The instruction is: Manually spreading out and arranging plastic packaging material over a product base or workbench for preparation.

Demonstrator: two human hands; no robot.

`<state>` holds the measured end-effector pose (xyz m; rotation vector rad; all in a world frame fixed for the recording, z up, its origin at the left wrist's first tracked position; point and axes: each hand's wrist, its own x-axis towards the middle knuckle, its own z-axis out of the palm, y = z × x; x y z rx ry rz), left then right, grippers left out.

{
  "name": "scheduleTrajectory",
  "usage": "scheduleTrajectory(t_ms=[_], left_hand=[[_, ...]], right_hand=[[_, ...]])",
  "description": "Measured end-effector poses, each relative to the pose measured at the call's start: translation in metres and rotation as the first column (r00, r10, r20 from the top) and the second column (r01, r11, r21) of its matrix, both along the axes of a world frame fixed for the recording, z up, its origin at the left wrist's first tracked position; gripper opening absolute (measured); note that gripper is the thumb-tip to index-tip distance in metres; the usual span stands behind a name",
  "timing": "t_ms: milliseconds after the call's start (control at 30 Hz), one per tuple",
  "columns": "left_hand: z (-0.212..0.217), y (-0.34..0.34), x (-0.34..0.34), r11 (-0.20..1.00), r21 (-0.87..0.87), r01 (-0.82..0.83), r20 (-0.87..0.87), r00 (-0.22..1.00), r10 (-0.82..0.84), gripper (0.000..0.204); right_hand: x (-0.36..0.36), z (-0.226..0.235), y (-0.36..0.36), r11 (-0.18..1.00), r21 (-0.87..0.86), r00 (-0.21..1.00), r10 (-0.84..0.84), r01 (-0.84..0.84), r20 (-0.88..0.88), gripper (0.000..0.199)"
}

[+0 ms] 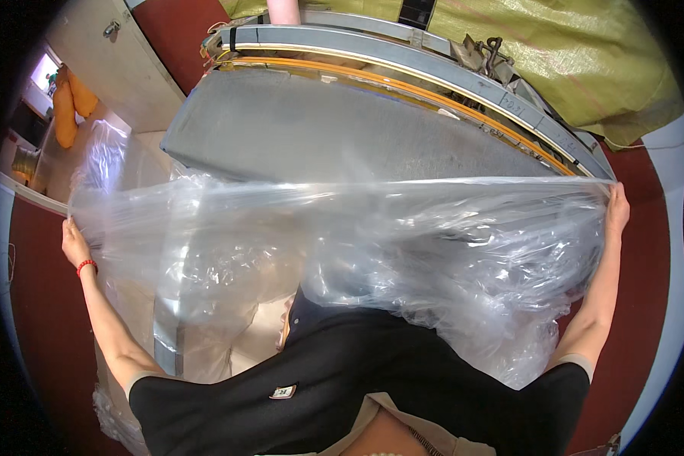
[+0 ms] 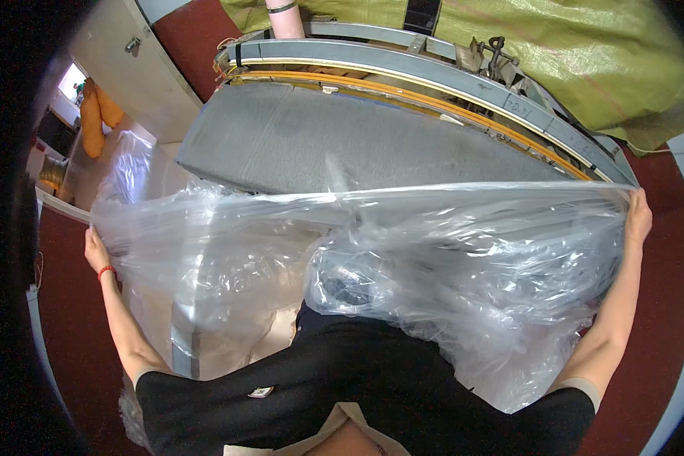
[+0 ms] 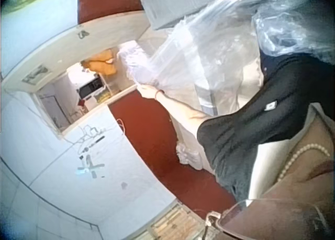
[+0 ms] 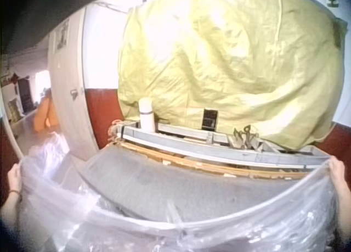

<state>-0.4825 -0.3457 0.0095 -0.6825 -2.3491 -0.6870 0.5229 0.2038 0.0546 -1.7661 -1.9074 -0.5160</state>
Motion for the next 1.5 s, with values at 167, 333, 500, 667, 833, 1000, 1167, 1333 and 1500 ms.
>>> scheduleTrajectory(t_ms=[167,333,500,667,833,1000,1167,1333,1500], left_hand=[[-0.001,-0.025,-0.009,0.942,-0.067,-0.327,0.057,0.942,0.331,0.043],[-0.015,-0.112,-0.084,0.757,-0.045,-0.652,0.242,0.728,0.641,0.049],[0.035,-0.142,-0.175,0.905,-0.270,-0.329,0.374,0.830,0.413,0.045],[-0.015,0.167,-0.007,0.772,0.194,0.605,0.348,0.693,-0.631,0.051],[0.069,0.327,0.375,0.074,0.400,0.914,0.361,-0.082,-0.929,0.094],[0.028,0.382,0.517,-0.135,0.782,0.609,0.376,-0.633,-0.677,0.090],[0.011,0.385,0.490,0.153,0.937,0.313,0.297,-0.489,-0.820,0.010],[0.010,0.354,0.395,0.171,0.947,0.272,0.263,-0.347,-0.900,0.014],[0.009,0.354,0.364,0.228,0.905,0.359,0.323,-0.233,-0.917,0.015]], right_hand=[[0.068,0.003,-0.019,0.967,-0.044,0.966,-0.249,0.252,0.062,0.037],[0.150,0.006,-0.040,0.822,-0.054,0.824,-0.565,0.567,0.051,0.044],[0.157,-0.028,0.012,0.858,-0.365,0.901,-0.422,0.362,-0.098,0.053],[-0.123,0.074,-0.033,0.919,-0.308,0.933,0.137,-0.245,-0.331,0.036],[-0.279,0.091,-0.084,0.686,-0.083,0.591,0.551,-0.723,-0.589,0.027],[-0.369,0.070,-0.120,0.446,0.260,0.265,0.812,-0.856,-0.520,0.036],[-0.291,0.048,-0.149,0.468,0.352,0.421,0.884,-0.811,-0.205,0.061],[-0.117,-0.001,-0.117,0.888,0.374,0.860,0.396,-0.269,-0.322,0.048],[-0.003,-0.036,-0.068,0.997,-0.059,0.874,-0.067,0.044,-0.481,0.053]])
